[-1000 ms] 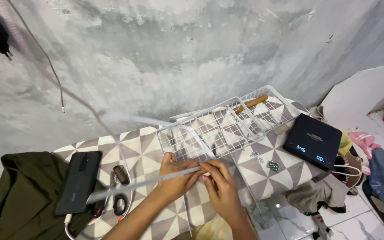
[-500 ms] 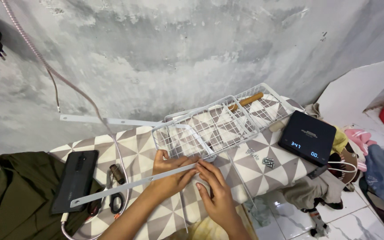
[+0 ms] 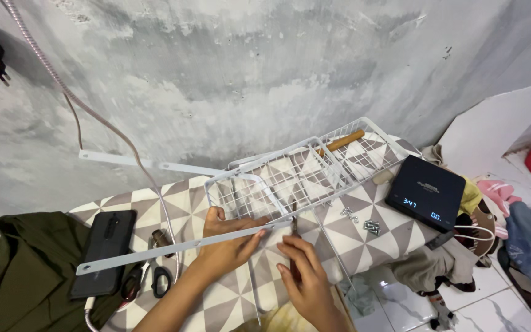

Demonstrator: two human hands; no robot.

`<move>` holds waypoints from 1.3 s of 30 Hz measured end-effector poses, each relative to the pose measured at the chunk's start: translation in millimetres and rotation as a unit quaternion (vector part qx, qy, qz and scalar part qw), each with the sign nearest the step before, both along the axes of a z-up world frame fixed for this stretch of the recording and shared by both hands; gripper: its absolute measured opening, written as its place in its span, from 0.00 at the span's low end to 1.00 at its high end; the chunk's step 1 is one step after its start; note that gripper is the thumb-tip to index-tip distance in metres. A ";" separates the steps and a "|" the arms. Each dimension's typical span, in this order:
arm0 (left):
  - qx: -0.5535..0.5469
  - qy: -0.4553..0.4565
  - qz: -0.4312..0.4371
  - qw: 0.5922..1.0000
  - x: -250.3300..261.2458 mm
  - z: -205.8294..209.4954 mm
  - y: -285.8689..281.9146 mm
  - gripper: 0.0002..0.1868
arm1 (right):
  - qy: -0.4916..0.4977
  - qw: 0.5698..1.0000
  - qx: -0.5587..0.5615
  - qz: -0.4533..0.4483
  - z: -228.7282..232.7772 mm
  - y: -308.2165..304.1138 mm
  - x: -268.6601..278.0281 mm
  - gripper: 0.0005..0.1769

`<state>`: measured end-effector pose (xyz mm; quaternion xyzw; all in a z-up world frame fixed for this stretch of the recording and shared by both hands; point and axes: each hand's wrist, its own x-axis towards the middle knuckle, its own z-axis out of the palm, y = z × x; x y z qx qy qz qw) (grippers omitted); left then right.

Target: The person assembles a white wire basket by attaching a vertical support bar with screws and washers using a screwdriver. They tighten multiple fasteners, reposition the basket, and continue securing the support bar to the basket frame.

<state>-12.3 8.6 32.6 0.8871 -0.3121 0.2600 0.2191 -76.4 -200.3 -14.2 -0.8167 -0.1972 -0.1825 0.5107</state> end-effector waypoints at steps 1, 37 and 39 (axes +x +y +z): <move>0.005 -0.009 0.000 1.000 -0.6 -1.4 1.5 0.12 | 0.000 0.999 -0.046 0.000 1.8 -5.5 -1.1 0.21; 0.069 0.071 -0.083 0.992 40.2 3.4 -1.1 0.12 | -0.014 0.982 -0.126 -0.143 -27.2 -73.6 -24.8 0.11; 0.094 0.103 -0.072 0.988 43.8 7.3 -2.7 0.11 | -0.022 0.975 -0.169 -0.140 -15.9 -69.6 -25.9 0.10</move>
